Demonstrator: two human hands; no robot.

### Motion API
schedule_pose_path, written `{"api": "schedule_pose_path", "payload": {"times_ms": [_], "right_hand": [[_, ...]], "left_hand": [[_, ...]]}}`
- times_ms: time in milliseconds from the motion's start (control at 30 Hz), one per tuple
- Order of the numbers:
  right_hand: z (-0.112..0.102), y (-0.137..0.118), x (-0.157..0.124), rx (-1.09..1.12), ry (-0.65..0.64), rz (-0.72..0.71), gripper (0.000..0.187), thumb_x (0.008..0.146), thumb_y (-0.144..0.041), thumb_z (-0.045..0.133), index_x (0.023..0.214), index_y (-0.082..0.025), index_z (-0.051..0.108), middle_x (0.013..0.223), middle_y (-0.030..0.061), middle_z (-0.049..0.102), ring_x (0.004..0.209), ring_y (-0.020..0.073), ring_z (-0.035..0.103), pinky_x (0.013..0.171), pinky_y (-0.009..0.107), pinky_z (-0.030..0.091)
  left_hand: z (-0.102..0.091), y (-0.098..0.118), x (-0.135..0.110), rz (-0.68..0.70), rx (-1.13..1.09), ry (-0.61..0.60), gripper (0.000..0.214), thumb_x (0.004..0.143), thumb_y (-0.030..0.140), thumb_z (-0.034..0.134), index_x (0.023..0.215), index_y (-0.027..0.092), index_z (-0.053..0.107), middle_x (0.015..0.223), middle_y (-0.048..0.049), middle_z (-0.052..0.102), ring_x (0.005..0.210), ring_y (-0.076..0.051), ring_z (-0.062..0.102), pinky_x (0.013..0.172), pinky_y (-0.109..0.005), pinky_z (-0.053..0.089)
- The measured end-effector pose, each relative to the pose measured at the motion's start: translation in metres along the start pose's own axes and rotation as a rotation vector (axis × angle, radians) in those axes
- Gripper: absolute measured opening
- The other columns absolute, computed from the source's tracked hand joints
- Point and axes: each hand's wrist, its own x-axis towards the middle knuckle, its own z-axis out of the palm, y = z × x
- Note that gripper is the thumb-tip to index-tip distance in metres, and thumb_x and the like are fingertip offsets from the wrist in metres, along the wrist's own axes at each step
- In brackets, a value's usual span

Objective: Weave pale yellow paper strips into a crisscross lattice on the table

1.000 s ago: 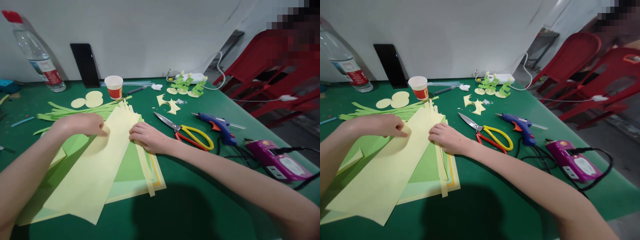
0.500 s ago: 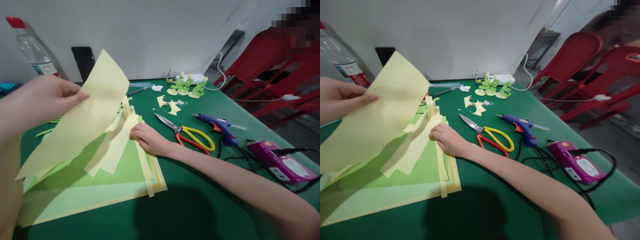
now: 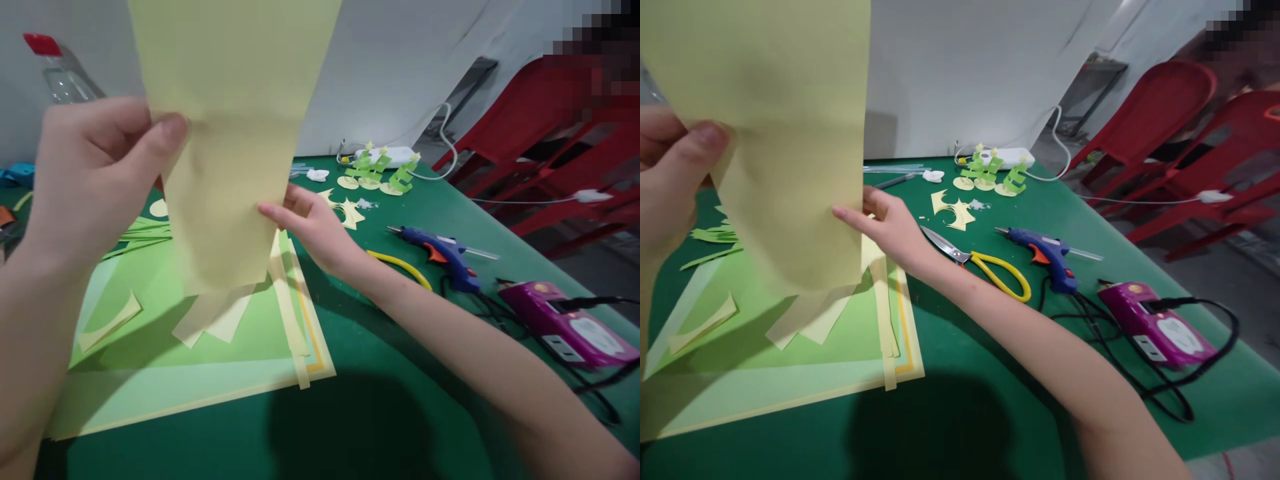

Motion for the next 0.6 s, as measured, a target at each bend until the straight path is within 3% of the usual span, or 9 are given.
{"api": "schedule_pose_path", "payload": {"times_ms": [67,133,233,333,400,467,533,600], "right_hand": [[-0.002,-0.008,0.004,0.014,0.096,0.005,0.010,0.077,-0.025,0.057,0.083,-0.017,0.059,0.085,-0.0015,0.065,0.077,0.0090,0.058,0.066,0.020,0.045],[-0.004,-0.012,0.003,0.057,0.119,0.023,0.008,0.075,-0.023,0.058,0.079,-0.017,0.060,0.076,-0.0029,0.062,0.063,0.0059,0.054,0.054,0.017,0.040],[-0.005,-0.012,-0.008,0.173,0.006,0.165,0.013,0.070,-0.028,0.065,0.074,-0.016,0.061,0.070,-0.0026,0.059,0.053,0.0041,0.047,0.045,0.017,0.037],[-0.012,-0.009,-0.022,0.116,-0.147,0.368,0.028,0.067,-0.039,0.068,0.059,-0.014,0.058,0.059,-0.0007,0.054,0.048,0.0056,0.046,0.043,0.020,0.039],[-0.022,-0.008,-0.028,0.037,-0.073,0.384,0.033,0.068,-0.046,0.065,0.061,-0.014,0.060,0.060,0.0014,0.056,0.046,0.0065,0.046,0.042,0.021,0.037],[-0.037,-0.009,-0.030,0.019,0.097,0.310,0.030,0.071,-0.046,0.062,0.074,-0.016,0.063,0.071,0.0031,0.062,0.053,0.0090,0.052,0.046,0.022,0.041],[-0.050,-0.011,-0.032,0.051,0.206,0.226,0.024,0.071,-0.037,0.064,0.088,-0.020,0.063,0.085,0.0031,0.065,0.067,0.0131,0.059,0.058,0.026,0.048],[-0.058,-0.013,-0.035,0.108,0.231,0.207,0.028,0.070,-0.028,0.066,0.097,-0.022,0.062,0.097,0.0031,0.066,0.081,0.0165,0.062,0.072,0.031,0.050]], "left_hand": [[0.005,0.000,0.000,0.078,-0.225,-0.042,0.033,0.088,0.039,0.044,0.099,0.016,0.064,0.088,0.0003,0.059,0.083,-0.015,0.057,0.069,-0.024,0.044],[0.011,0.000,0.000,0.045,-0.468,-0.175,0.034,0.093,0.034,0.034,0.113,0.020,0.057,0.108,0.0003,0.059,0.095,-0.018,0.058,0.073,-0.026,0.047],[0.019,0.000,-0.001,-0.204,-0.559,-0.351,0.033,0.087,0.026,0.043,0.119,0.021,0.052,0.111,-0.0003,0.060,0.102,-0.022,0.057,0.077,-0.029,0.047],[0.028,0.001,-0.005,-0.484,-0.557,-0.441,0.034,0.076,0.024,0.056,0.109,0.014,0.058,0.094,-0.0033,0.068,0.086,-0.023,0.064,0.069,-0.029,0.050],[0.034,0.002,-0.008,-0.592,-0.619,-0.554,0.033,0.076,0.026,0.056,0.107,0.014,0.058,0.088,-0.0035,0.070,0.074,-0.021,0.065,0.064,-0.029,0.051],[0.041,0.003,-0.011,-0.629,-0.633,-0.723,0.035,0.076,0.025,0.054,0.110,0.017,0.056,0.087,-0.0029,0.070,0.071,-0.018,0.066,0.064,-0.029,0.052],[0.047,0.002,-0.013,-0.620,-0.595,-0.890,0.035,0.077,0.029,0.053,0.110,0.018,0.056,0.088,-0.0036,0.070,0.075,-0.018,0.066,0.069,-0.029,0.051],[0.053,0.001,-0.014,-0.502,-0.483,-1.025,0.043,0.085,0.046,0.036,0.110,0.018,0.056,0.092,-0.0060,0.069,0.084,-0.020,0.066,0.073,-0.031,0.051]]}}
